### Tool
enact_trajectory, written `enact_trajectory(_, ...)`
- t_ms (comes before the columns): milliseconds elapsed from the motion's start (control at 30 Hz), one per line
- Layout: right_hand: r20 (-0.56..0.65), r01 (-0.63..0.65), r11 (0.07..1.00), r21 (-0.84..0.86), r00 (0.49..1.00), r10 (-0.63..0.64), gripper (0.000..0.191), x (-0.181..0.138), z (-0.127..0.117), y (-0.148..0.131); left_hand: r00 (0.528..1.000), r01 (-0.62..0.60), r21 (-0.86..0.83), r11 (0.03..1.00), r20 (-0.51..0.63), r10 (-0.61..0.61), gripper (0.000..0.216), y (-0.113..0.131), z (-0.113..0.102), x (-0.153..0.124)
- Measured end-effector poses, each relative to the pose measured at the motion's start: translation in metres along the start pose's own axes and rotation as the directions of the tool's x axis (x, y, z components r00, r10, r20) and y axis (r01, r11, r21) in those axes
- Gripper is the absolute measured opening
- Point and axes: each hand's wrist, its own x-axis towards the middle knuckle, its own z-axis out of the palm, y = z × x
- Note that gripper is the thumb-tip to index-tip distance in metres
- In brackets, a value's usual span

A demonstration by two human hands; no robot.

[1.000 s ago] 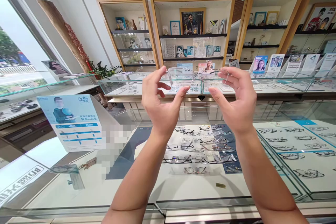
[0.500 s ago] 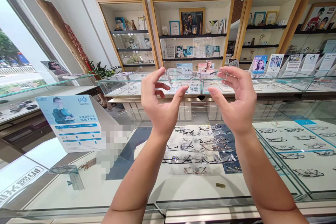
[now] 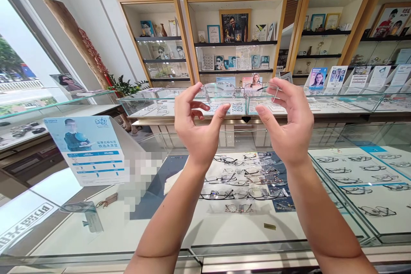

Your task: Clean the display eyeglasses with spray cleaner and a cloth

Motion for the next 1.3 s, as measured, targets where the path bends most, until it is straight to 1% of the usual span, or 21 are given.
enact_trajectory(100, -0.013, 0.017, 1.000, 0.004, 1.000, -0.017, 0.054, 0.0003, -0.0005, -0.0010, 1.000, 0.007, 0.003, 1.000, -0.004, -0.007, 0.062, -0.0005, 0.0010, -0.0015)
enact_trajectory(300, -0.026, 0.013, 0.999, -0.034, 1.000, -0.014, 0.051, 0.0003, -0.0008, -0.0037, 1.000, 0.008, 0.039, 0.999, -0.006, -0.008, 0.063, -0.0019, 0.0015, -0.0024)
enact_trajectory(467, -0.045, 0.042, 0.997, -0.062, 0.998, -0.045, 0.046, 0.0020, -0.0029, -0.0070, 1.000, 0.001, 0.025, 1.000, 0.003, -0.001, 0.062, -0.0029, 0.0025, -0.0024)
enact_trajectory(667, -0.041, 0.044, 0.997, -0.058, 0.998, -0.046, 0.051, 0.0018, -0.0030, -0.0084, 1.000, 0.001, -0.015, 1.000, -0.002, -0.001, 0.061, -0.0037, 0.0037, -0.0031)
enact_trajectory(933, -0.044, -0.008, 1.000, -0.001, 0.999, 0.008, 0.056, -0.0019, 0.0020, -0.0036, 1.000, -0.011, 0.053, 0.999, -0.016, 0.012, 0.062, -0.0029, 0.0044, -0.0037)
enact_trajectory(1200, -0.055, 0.007, 0.999, -0.043, 0.998, -0.009, 0.053, -0.0010, 0.0006, -0.0049, 0.999, -0.021, 0.078, 0.997, -0.025, 0.023, 0.062, -0.0027, 0.0049, -0.0047)
enact_trajectory(1300, -0.044, -0.004, 0.999, -0.031, 0.999, 0.002, 0.053, -0.0012, 0.0010, -0.0041, 0.999, -0.027, 0.089, 0.996, -0.034, 0.030, 0.062, -0.0017, 0.0045, -0.0048)
